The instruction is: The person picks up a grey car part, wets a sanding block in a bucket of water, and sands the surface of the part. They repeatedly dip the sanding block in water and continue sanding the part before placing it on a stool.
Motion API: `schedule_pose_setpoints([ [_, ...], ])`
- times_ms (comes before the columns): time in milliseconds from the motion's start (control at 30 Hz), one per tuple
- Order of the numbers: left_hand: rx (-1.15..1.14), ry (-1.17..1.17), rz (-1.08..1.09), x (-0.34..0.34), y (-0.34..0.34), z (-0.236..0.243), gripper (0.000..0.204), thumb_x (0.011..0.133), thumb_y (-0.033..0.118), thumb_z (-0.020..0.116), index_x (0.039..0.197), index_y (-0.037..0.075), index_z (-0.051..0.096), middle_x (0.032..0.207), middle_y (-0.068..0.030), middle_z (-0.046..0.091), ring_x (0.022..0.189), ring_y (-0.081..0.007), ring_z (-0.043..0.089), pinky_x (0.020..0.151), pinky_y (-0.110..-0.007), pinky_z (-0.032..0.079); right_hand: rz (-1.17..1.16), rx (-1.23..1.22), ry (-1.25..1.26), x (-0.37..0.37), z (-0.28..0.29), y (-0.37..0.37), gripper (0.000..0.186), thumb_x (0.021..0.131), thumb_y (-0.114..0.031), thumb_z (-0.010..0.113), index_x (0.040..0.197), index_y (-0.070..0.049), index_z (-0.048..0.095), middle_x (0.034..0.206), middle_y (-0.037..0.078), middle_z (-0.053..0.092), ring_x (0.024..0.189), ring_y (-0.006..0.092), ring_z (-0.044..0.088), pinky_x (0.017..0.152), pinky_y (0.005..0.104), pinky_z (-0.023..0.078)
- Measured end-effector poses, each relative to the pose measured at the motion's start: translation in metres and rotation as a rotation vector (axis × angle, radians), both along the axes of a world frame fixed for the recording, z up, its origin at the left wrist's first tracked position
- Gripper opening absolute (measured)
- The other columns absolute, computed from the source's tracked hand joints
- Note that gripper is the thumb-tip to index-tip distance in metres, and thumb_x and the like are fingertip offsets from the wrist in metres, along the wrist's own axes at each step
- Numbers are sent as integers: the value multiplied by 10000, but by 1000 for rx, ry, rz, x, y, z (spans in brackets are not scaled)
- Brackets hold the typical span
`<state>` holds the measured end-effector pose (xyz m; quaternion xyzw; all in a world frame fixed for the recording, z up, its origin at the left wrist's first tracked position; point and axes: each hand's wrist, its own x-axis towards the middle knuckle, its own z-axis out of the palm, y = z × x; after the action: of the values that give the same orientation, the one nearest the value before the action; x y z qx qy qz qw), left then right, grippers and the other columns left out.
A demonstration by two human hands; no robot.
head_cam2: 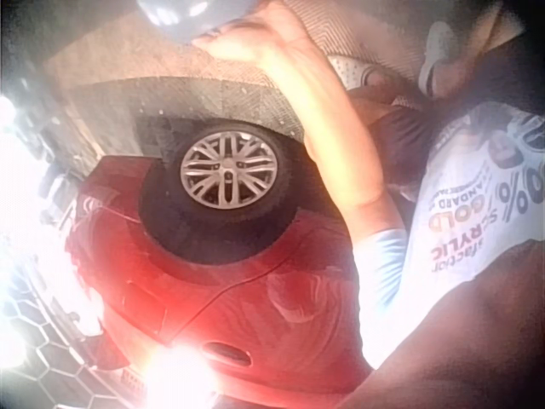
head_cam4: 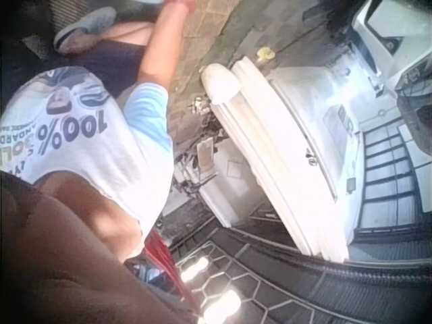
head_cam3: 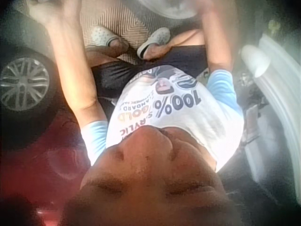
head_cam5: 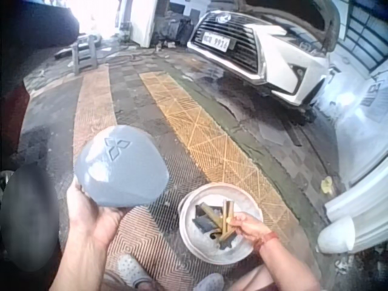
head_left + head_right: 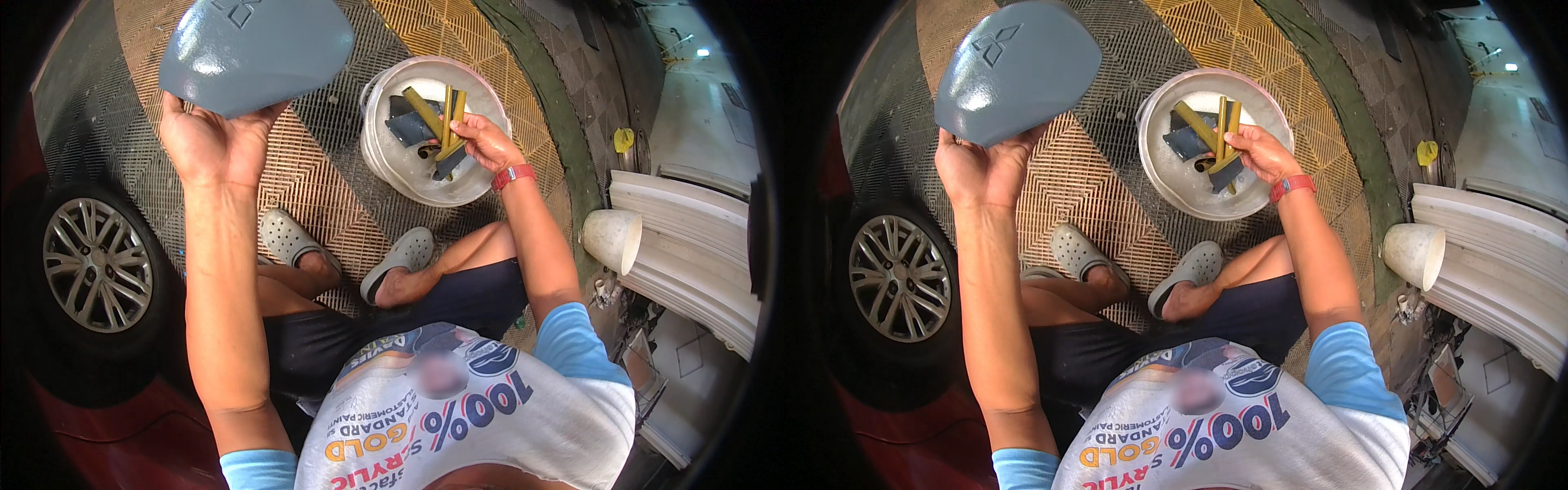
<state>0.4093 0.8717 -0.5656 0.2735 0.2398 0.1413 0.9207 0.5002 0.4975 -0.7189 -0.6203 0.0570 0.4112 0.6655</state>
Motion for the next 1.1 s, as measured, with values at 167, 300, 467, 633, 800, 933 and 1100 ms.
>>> schedule_pose_setpoints([
  [167,-73,-63,-62,-2,10,-11,578,1081,453,271,1488,92,465,1492,-186,518,1364,-413,513,1075,-691,423,-130,50,56,3,-13,-8,311,1066,-155,576,1308,37,604,1123,136,721,1003,236,736,928,346,601],
  [300,-141,-124,-112,-4,18,-19,558,1075,450,294,1461,114,517,1467,-171,552,1335,-400,546,1048,-677,463,-107,48,65,1,-6,-6,322,1056,-170,602,1318,18,608,1112,110,729,989,209,737,889,337,610],
  [467,-213,-201,-165,-7,21,-26,559,1077,451,289,1461,113,514,1462,-171,556,1328,-401,552,1048,-678,464,-63,-159,-59,-3,6,4,330,1029,-201,662,1310,-28,640,1090,58,739,957,133,728,812,274,599],
  [633,-210,-220,-179,-8,21,-27,561,1078,453,287,1464,112,512,1462,-171,556,1327,-401,553,1052,-680,462,-157,-243,-101,-3,0,-2,282,982,-236,735,1205,-69,691,1070,28,742,915,95,708,718,234,571],
  [800,-207,-297,-222,-10,24,-27,563,1078,455,285,1466,112,509,1462,-171,556,1327,-402,553,1055,-682,459,-202,-247,-96,-2,1,-1,256,951,-269,777,1130,-98,712,1065,9,739,915,98,694,734,246,559],
  [933,-138,-167,-145,-6,25,-25,570,1080,463,281,1476,115,497,1470,-169,550,1331,-403,550,1058,-688,456,-250,-234,-64,-2,11,5,259,954,-290,775,1120,-98,719,1049,-6,723,958,114,674,812,312,566],
  [1100,46,-42,23,-9,1,-2,558,1106,345,217,1537,6,318,1554,-258,383,1438,-505,382,1151,-779,284,-267,-255,-100,-1,8,3,278,970,-334,751,1112,-97,722,1024,-16,709,959,90,654,809,271,547],
])
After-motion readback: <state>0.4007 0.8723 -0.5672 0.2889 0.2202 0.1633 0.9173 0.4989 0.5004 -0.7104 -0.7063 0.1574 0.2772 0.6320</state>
